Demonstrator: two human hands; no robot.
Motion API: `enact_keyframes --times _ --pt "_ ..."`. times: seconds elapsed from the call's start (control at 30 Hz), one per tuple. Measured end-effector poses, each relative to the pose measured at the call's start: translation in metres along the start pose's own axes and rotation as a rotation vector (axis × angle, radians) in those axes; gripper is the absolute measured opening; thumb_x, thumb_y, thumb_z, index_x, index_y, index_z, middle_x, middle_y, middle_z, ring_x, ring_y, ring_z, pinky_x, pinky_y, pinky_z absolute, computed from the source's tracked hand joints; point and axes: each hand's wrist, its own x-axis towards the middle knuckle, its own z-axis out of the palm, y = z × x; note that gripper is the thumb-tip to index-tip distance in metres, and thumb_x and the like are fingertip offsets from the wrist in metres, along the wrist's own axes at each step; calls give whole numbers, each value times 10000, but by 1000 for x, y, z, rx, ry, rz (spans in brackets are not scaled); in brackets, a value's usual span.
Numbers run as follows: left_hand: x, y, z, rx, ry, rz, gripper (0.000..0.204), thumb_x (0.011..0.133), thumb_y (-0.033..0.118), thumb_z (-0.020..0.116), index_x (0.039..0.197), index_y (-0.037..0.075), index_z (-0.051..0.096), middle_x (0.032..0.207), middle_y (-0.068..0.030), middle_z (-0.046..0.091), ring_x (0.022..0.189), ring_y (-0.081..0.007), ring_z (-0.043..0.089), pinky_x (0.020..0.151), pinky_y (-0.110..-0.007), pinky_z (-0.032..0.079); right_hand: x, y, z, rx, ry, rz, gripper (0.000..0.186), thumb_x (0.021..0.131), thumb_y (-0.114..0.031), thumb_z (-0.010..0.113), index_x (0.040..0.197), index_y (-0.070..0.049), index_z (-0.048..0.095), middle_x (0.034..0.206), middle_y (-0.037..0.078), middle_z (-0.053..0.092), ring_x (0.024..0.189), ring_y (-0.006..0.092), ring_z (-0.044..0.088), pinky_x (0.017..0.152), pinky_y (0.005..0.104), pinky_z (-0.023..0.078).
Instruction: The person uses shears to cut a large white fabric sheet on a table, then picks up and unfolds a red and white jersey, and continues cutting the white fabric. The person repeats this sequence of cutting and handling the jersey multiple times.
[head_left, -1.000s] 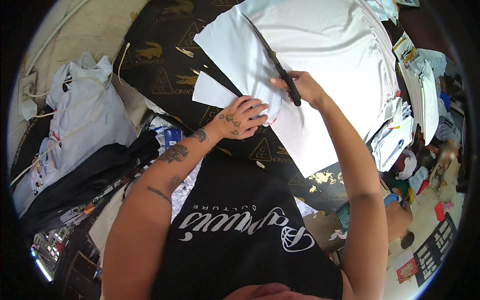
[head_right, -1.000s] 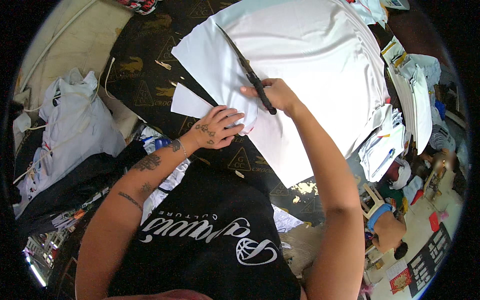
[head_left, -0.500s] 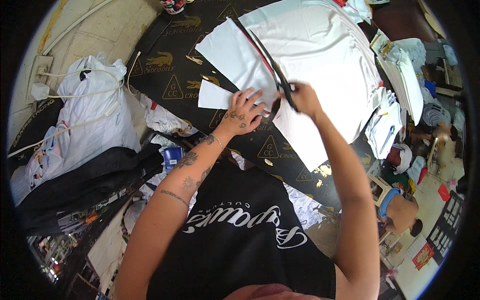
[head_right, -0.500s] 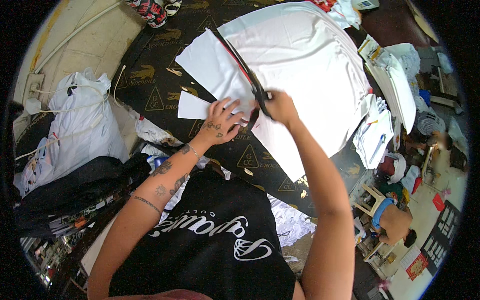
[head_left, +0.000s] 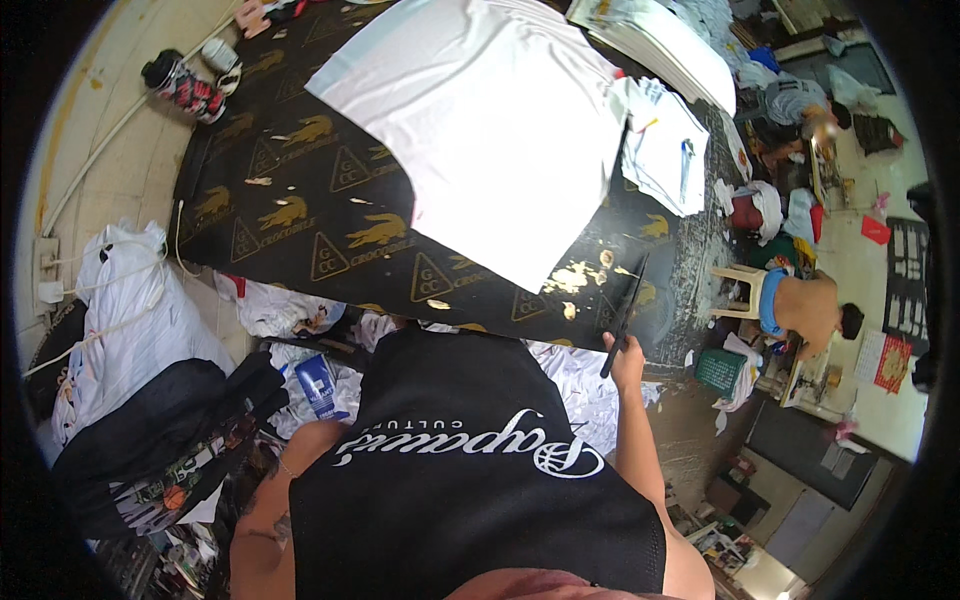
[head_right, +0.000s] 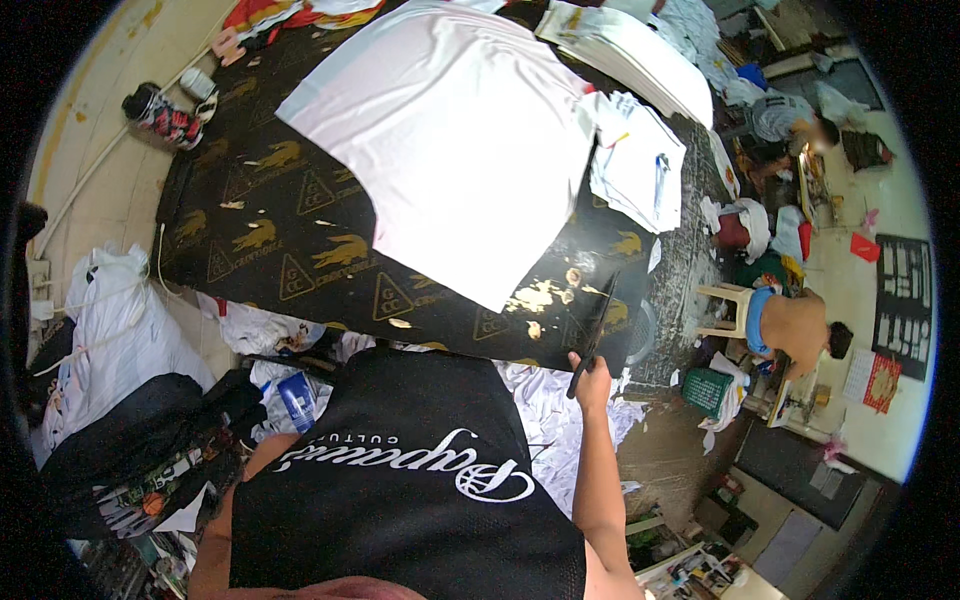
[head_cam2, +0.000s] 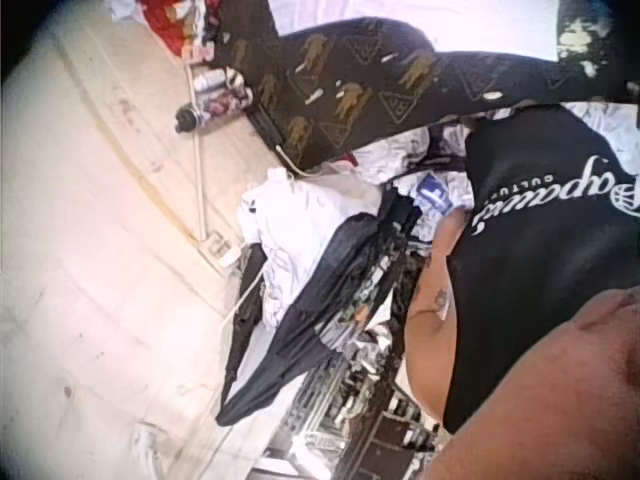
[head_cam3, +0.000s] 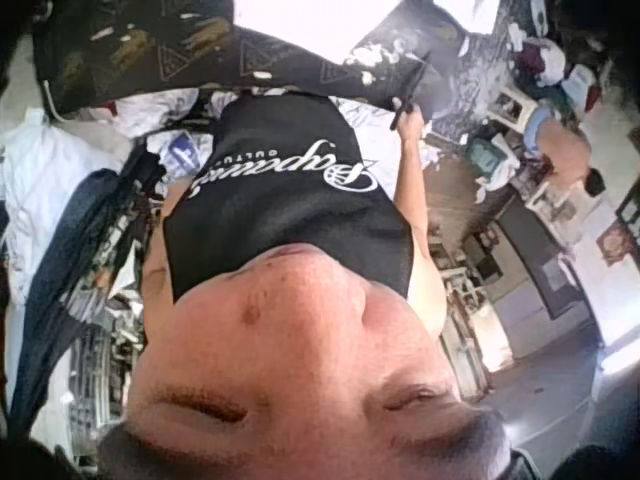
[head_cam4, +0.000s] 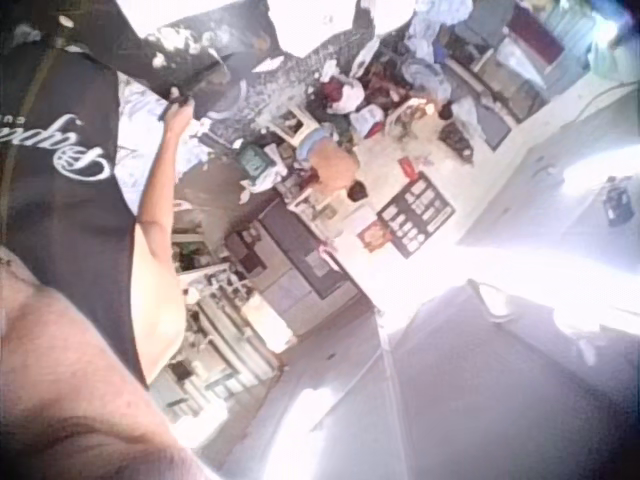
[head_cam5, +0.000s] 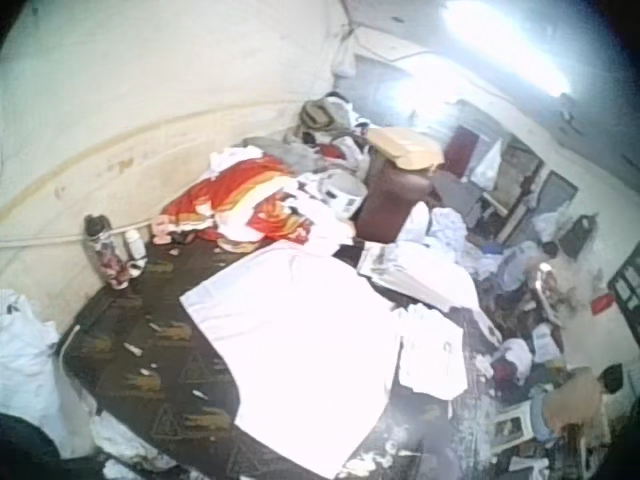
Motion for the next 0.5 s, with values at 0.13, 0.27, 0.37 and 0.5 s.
enact_keyframes --times 0.13,0.27,0.37,0.5 --pt "41 106 -210 171 1331 53 397 808 40 648 1205 36 668 1103 -120 672 1000 -325 659 931 -488 488 57 23 -5 -60 94 -3 640 774 -508 897 1015 53 707 917 236 757 885 438 735 813 495 566" --pt "152 232 -343 -265 1100 556 271 979 183 666 1210 46 628 1185 -157 614 1014 -370 668 859 -455 561 94 11 -16 -68 29 -162 615 749 -437 905 1008 71 672 935 257 747 910 447 736 835 508 575" --pt "213 258 -347 -122 1204 366 299 973 204 682 1212 39 613 1214 -174 576 1073 -372 647 901 -443 565 111 -4 -35 -132 -208 -205 542 821 -388 867 1061 60 679 900 245 737 889 475 717 842 537 574" --pt "211 183 -314 16 1460 150 227 912 18 627 1138 24 632 1078 -202 618 1054 -413 631 907 -484 562 143 -46 -44 -189 -139 -416 590 854 -306 835 1318 -9 624 1106 243 721 1066 453 687 939 517 559"
